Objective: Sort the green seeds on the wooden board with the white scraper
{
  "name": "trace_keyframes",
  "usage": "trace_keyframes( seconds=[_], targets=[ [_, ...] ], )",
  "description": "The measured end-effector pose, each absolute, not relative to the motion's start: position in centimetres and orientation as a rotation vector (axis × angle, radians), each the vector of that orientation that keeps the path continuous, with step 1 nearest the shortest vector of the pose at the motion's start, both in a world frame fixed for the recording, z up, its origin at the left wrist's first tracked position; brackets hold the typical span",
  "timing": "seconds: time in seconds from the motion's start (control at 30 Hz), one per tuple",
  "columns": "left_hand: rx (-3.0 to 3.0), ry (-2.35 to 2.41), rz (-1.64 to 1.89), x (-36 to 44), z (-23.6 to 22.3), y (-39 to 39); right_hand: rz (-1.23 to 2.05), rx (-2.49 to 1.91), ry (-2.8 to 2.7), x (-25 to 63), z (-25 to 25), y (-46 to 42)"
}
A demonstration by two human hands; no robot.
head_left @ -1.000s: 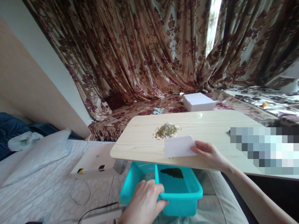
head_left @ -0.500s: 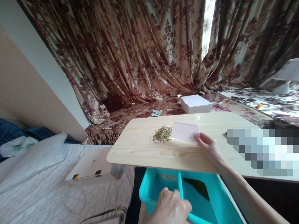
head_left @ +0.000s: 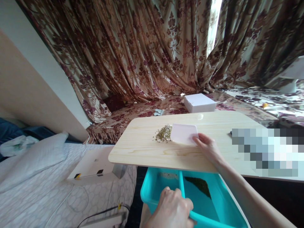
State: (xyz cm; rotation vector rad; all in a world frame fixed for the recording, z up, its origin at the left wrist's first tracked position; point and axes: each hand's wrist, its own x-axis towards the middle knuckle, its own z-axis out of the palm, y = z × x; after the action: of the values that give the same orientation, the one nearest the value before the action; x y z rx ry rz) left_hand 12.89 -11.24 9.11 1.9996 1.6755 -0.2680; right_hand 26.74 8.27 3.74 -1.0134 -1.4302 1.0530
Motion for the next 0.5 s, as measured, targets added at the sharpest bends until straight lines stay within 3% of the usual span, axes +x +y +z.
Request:
trace_keyframes(
  seconds=[0.5],
  targets=[
    [1.988,1.691,-0.238,12.9,9.8,-11.5,0.757,-1.136,-1.451,28.2,3.6,8.1]
  ],
)
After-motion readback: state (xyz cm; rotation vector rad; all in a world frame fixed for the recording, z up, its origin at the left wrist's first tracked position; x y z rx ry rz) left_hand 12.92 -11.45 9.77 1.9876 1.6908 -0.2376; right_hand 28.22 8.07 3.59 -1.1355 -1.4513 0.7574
